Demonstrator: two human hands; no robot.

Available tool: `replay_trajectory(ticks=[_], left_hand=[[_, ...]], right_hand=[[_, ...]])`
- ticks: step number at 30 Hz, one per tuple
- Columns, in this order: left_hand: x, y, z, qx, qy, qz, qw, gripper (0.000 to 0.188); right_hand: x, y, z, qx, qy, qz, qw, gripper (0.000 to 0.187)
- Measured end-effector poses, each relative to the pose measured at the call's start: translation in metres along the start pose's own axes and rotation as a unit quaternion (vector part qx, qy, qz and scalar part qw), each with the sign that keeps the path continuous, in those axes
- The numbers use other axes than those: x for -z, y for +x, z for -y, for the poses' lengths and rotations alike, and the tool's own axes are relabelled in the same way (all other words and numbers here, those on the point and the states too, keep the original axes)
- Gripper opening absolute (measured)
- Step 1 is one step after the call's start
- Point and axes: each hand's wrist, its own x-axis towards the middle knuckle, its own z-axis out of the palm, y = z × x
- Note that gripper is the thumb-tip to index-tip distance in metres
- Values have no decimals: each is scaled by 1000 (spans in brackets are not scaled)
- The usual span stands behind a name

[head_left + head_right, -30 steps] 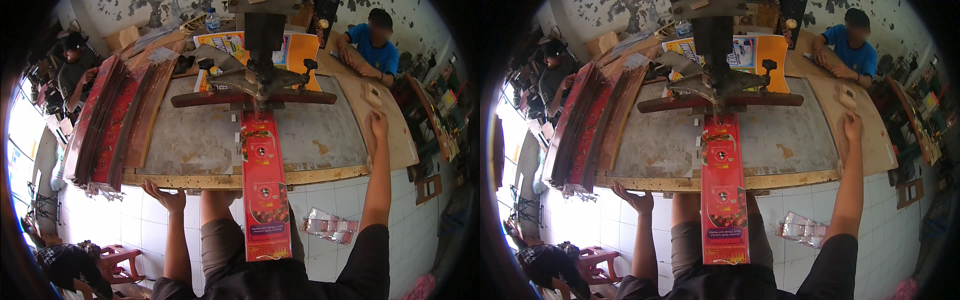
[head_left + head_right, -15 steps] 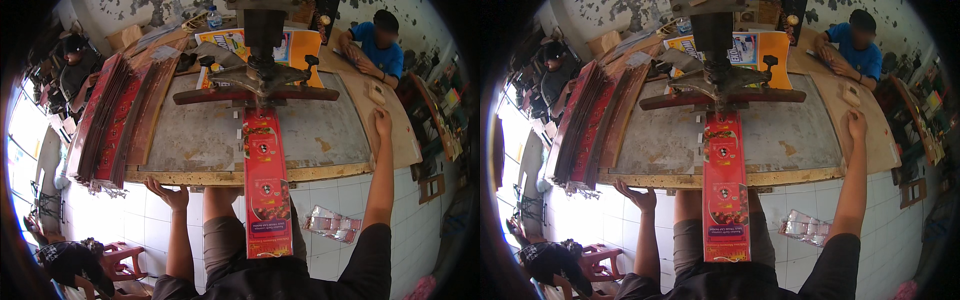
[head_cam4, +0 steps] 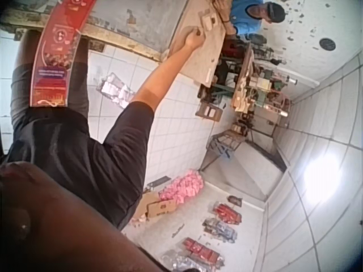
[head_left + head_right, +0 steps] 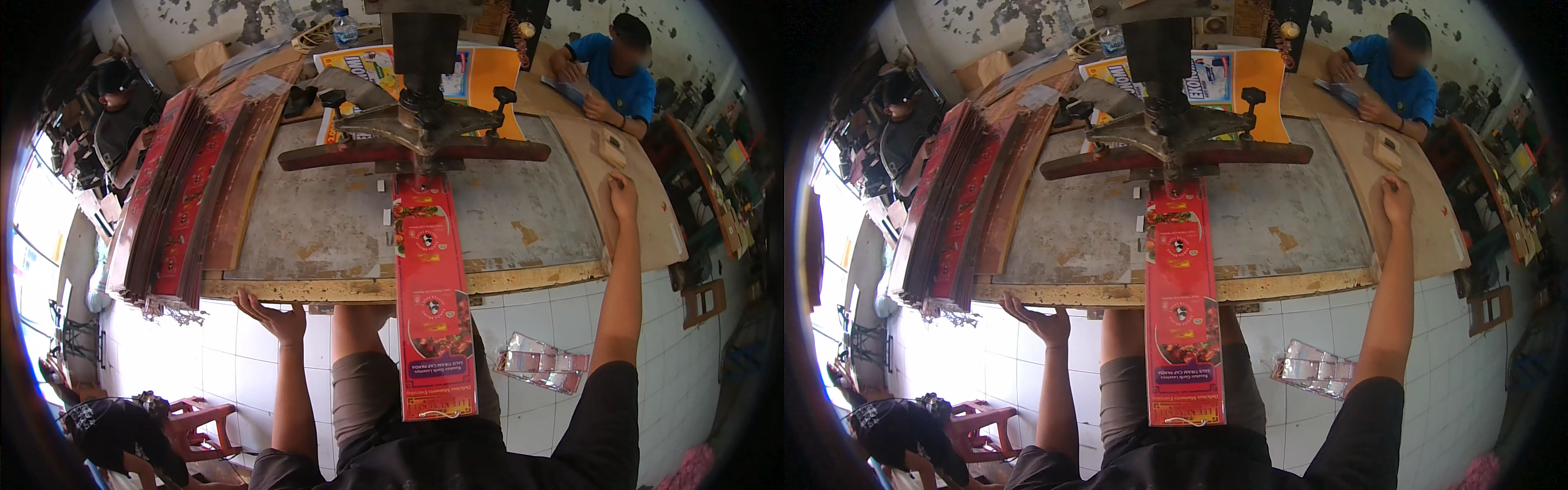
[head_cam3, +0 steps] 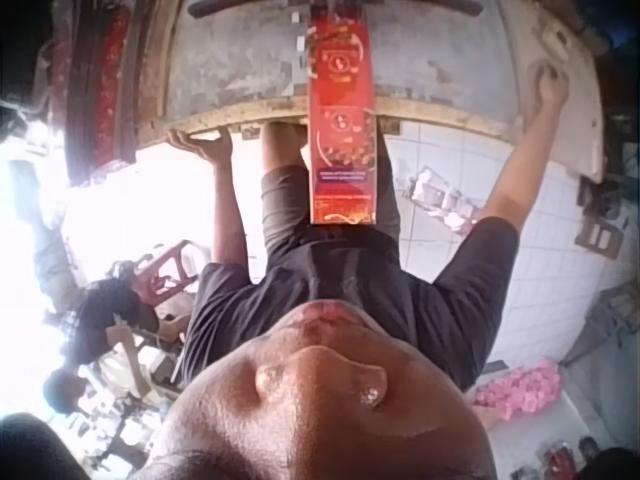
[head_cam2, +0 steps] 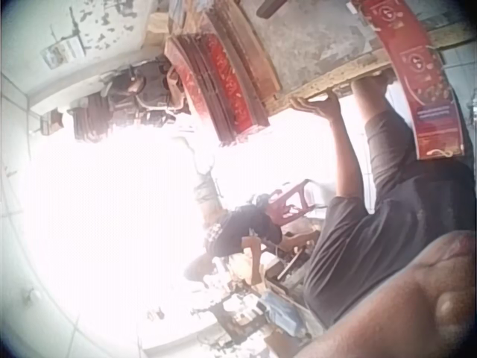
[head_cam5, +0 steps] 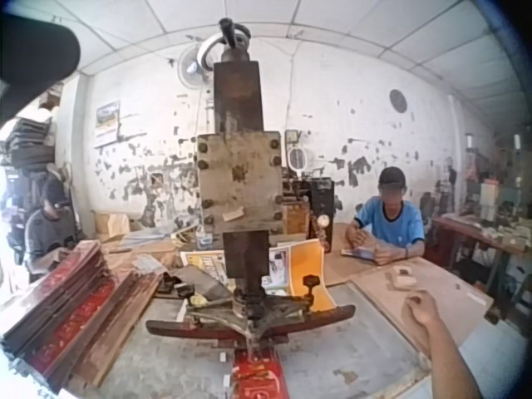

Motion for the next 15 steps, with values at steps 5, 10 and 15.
replay_trajectory(ticks=[5, 10, 15], left_hand=[[-1, 0, 0, -3, 6, 2, 1000, 106], [1, 0, 1, -6, 12, 12, 1000, 109], [2, 3, -2, -12, 5, 12, 1000, 111]], right_hand=[[0, 0, -2, 9, -6, -8, 1000, 33], [2, -6, 9, -14, 11, -2, 1000, 33], [5, -6, 12, -20, 2, 8, 1000, 33]])
